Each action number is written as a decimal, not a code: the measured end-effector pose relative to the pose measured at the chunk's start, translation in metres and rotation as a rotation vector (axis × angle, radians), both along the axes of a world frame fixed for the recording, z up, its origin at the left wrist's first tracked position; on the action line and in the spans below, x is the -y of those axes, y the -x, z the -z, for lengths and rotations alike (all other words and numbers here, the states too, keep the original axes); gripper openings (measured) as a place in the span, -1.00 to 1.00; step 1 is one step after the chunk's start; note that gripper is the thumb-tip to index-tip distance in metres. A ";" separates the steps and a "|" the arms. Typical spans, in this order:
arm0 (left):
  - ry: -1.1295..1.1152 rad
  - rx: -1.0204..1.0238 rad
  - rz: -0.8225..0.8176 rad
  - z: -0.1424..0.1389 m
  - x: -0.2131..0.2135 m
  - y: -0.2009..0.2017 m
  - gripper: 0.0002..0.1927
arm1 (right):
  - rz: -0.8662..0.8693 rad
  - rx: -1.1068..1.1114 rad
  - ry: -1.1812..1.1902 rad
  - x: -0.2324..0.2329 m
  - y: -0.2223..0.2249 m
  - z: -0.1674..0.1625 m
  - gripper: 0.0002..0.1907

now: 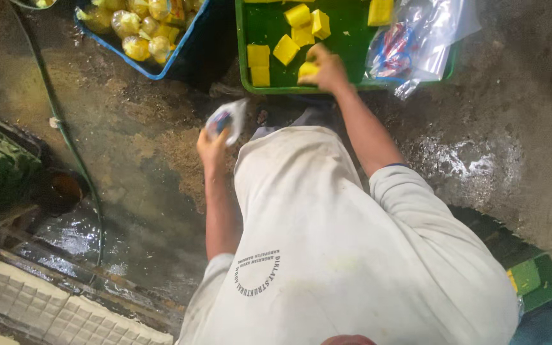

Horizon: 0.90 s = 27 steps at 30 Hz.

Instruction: The person sits on the floor of a food processing facility and wraps yellow tofu blocks in small clear plastic bags, twisting the bags closed. They place each wrapped package into blue bins beside them and take new blocks from a green tray, working through the tray one block at a time.

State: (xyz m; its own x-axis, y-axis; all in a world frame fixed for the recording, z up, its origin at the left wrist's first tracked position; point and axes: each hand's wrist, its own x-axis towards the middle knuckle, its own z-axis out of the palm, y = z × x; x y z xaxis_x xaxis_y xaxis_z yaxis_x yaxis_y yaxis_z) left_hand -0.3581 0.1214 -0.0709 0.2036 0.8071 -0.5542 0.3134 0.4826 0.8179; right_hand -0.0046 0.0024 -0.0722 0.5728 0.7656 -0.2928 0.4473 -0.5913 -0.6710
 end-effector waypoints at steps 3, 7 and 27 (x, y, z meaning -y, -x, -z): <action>0.035 -0.065 -0.153 0.004 0.015 0.055 -0.67 | 0.236 0.196 -0.168 0.002 -0.009 -0.010 -0.50; 0.134 0.059 -0.403 0.012 0.017 0.092 -0.66 | 0.182 0.577 -0.172 -0.022 0.004 -0.015 -0.59; 0.057 0.180 0.261 -0.050 0.016 -0.121 -0.54 | 0.060 0.745 -0.259 0.012 -0.016 -0.032 -0.45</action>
